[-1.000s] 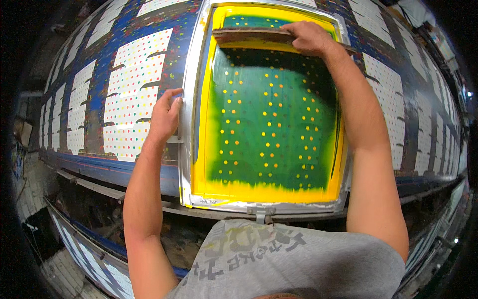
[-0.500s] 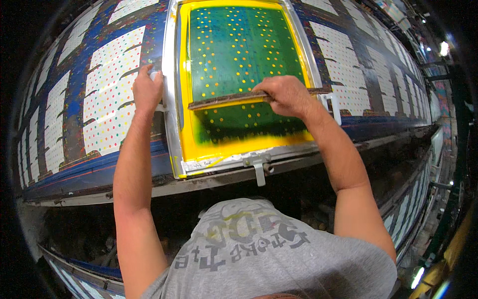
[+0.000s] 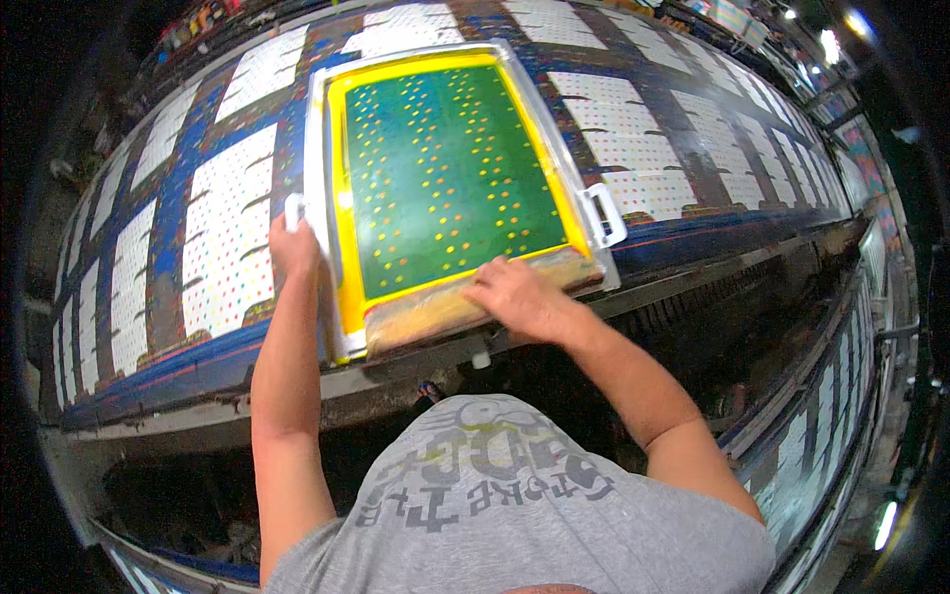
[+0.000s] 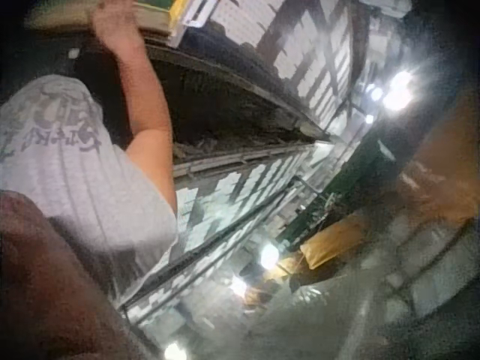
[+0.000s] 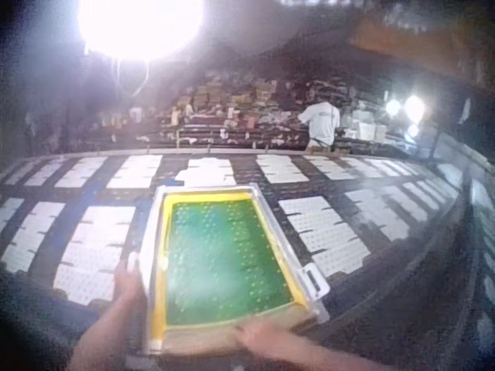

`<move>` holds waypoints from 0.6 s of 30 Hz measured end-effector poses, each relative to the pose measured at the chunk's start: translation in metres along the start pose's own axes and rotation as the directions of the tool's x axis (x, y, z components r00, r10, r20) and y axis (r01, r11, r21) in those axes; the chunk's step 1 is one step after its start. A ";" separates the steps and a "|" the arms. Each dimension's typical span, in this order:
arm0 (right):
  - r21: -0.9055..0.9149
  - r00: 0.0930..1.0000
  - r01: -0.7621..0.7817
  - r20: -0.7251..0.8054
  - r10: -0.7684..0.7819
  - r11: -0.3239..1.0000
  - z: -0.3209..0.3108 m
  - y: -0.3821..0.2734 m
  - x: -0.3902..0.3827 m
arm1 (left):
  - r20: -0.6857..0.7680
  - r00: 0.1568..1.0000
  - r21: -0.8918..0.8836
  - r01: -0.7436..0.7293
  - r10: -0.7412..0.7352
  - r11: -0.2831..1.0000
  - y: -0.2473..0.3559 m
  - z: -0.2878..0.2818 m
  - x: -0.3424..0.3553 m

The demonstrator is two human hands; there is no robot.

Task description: The person uses a squeegee to pull yellow ink across a screen printing frame, depositing ink onto white fabric pieces laid out on a table. The person repeatedly repositions the frame and repeats the squeegee stroke to print multiple fabric pieces.

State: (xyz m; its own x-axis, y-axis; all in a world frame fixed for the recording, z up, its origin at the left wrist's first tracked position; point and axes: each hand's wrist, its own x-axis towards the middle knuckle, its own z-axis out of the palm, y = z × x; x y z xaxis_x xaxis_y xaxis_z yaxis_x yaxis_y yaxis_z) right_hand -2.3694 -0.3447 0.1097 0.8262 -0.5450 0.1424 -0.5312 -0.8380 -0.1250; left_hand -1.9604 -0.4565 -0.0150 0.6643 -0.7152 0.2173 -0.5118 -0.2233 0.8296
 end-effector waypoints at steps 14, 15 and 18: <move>0.304 0.787 -0.403 -0.367 0.497 0.863 -0.036 0.126 -0.115 | -0.149 0.986 0.306 0.116 -0.073 0.945 -0.040 0.003 0.006; 0.304 0.713 -0.506 -0.379 0.590 0.807 -0.034 0.138 -0.122 | -0.148 0.989 0.324 0.058 -0.010 0.944 -0.043 0.002 0.005; 0.496 0.619 -0.556 -0.288 0.730 0.667 -0.025 0.166 -0.128 | -0.131 0.991 0.380 0.062 -0.012 0.923 -0.046 0.000 0.008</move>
State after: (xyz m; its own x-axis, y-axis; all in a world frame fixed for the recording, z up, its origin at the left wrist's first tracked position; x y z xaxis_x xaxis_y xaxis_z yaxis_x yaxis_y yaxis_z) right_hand -2.5679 -0.4142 0.0953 0.0696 -0.9574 0.2801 -0.7204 -0.2425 -0.6498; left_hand -1.9318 -0.4515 -0.0511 0.7362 -0.6195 0.2724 -0.6383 -0.5020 0.5835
